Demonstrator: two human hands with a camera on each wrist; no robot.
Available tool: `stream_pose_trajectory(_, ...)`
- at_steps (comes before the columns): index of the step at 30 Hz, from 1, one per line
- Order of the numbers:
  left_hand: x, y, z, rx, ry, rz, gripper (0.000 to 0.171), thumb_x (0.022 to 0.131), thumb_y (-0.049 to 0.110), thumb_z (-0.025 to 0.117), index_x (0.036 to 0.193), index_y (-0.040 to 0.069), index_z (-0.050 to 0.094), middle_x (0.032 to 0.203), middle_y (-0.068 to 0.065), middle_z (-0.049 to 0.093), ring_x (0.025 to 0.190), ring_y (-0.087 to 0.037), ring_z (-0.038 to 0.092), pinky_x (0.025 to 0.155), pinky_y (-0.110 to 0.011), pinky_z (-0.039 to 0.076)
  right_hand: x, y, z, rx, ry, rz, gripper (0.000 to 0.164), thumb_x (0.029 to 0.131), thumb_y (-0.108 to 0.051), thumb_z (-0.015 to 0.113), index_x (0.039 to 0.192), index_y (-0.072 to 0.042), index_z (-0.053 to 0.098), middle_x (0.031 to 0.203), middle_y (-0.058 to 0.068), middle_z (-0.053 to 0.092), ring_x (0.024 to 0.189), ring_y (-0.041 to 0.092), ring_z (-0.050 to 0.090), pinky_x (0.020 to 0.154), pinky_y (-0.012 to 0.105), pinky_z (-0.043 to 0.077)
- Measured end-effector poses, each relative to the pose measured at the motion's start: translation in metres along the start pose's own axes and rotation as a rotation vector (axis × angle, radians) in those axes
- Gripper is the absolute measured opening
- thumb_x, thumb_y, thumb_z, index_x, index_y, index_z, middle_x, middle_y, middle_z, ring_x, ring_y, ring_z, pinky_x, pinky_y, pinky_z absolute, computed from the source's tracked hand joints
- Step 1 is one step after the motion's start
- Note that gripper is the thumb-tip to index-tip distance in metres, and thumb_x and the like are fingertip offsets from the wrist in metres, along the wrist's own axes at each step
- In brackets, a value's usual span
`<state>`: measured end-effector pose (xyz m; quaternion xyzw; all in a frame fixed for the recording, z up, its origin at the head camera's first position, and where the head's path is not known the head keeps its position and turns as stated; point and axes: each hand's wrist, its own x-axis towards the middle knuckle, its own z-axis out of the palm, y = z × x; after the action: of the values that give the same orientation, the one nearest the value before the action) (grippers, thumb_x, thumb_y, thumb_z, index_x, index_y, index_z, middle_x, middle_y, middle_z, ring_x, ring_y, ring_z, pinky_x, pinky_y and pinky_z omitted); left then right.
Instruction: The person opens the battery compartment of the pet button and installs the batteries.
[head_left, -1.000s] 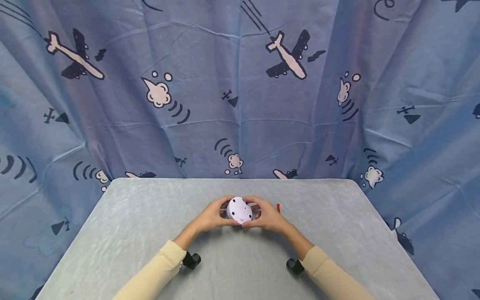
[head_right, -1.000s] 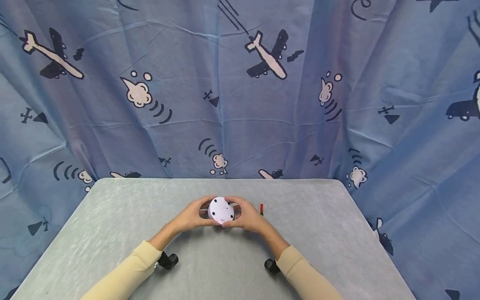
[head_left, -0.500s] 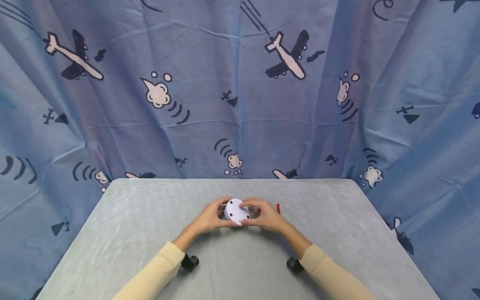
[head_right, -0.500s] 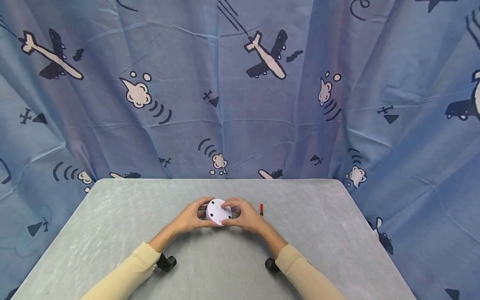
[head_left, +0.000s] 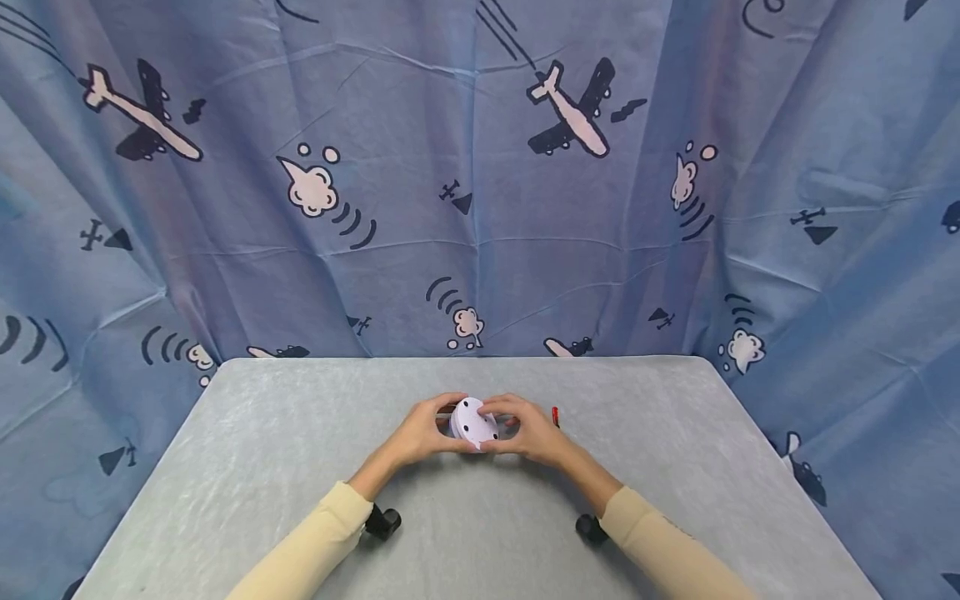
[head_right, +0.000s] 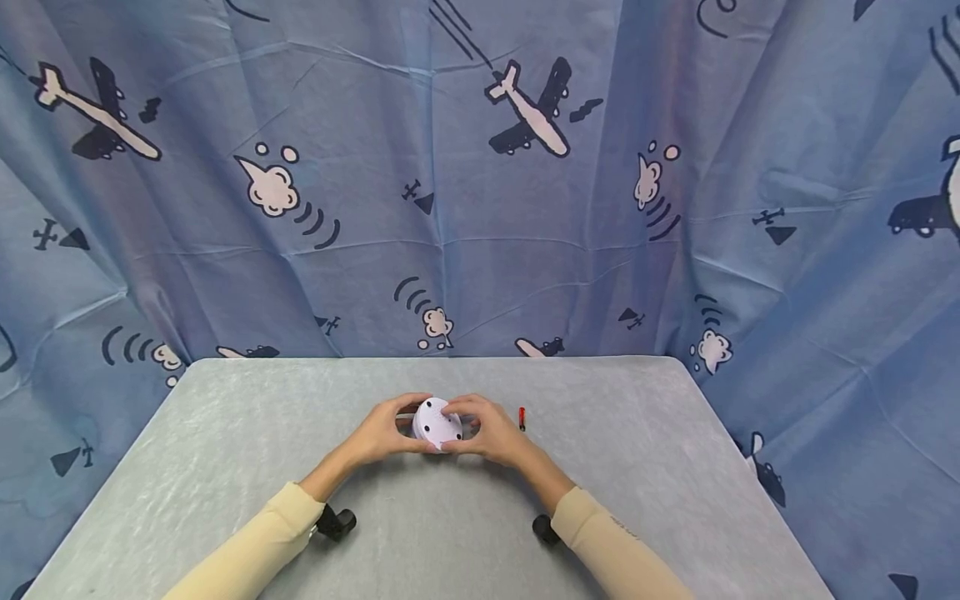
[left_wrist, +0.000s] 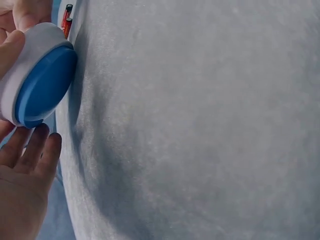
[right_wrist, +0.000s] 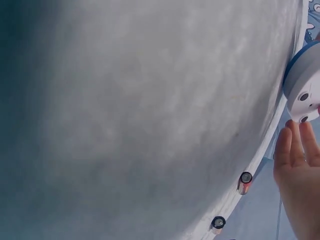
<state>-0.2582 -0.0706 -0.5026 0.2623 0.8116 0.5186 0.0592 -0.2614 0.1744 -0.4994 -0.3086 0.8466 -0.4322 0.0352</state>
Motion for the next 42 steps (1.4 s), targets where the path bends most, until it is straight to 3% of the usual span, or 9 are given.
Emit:
stream_pose_trajectory(8,0.000,0.000,0.001,-0.016,-0.011,-0.008,0.080,0.079,0.015,0.090,0.144,-0.007,0.049,0.140,-0.020,0.055,0.122,-0.036,0.059,0.097,-0.041,0.050,0.000,0.004,-0.002,0.023,-0.026,0.033,0.048,0.083,-0.024,0.087,0.126,-0.011,0.072,0.135,0.006,0.060,0.121,0.025,0.057,0.089,0.039,0.055)
stream_pose_trajectory(17,0.002,0.000,0.002,-0.007,-0.008,0.028,0.080,0.077,0.015,0.092,0.142,-0.006,0.051,0.139,-0.019,0.057,0.120,-0.032,0.060,0.097,-0.040,0.051,0.001,0.000,0.001,-0.027,0.003,-0.002,0.044,0.083,-0.017,0.087,0.123,-0.006,0.071,0.128,0.011,0.062,0.107,0.029,0.063,0.084,0.042,0.056)
stream_pose_trajectory(32,0.007,0.004,0.004,0.015,-0.013,-0.004,0.077,0.076,0.016,0.093,0.141,-0.001,0.055,0.134,-0.016,0.061,0.112,-0.031,0.065,0.091,-0.038,0.054,0.000,0.002,-0.001,-0.042,0.018,-0.069,0.046,0.082,-0.009,0.086,0.124,-0.003,0.069,0.125,0.015,0.064,0.105,0.032,0.066,0.082,0.045,0.057)
stream_pose_trajectory(39,0.012,0.007,0.005,0.028,-0.009,0.012,0.075,0.074,0.017,0.093,0.138,-0.001,0.058,0.129,-0.013,0.063,0.115,-0.030,0.062,0.095,-0.040,0.052,-0.001,0.002,0.002,-0.077,0.019,-0.141,0.047,0.079,-0.002,0.082,0.123,0.003,0.067,0.121,0.017,0.067,0.104,0.033,0.068,0.082,0.041,0.058)
stream_pose_trajectory(42,0.013,0.008,0.007,0.030,-0.002,0.013,0.074,0.073,0.017,0.093,0.136,-0.001,0.059,0.126,-0.013,0.064,0.113,-0.028,0.063,0.094,-0.040,0.052,-0.002,0.000,0.001,-0.098,0.006,-0.134,0.047,0.079,-0.001,0.079,0.124,0.004,0.066,0.122,0.018,0.067,0.104,0.033,0.069,0.083,0.040,0.058)
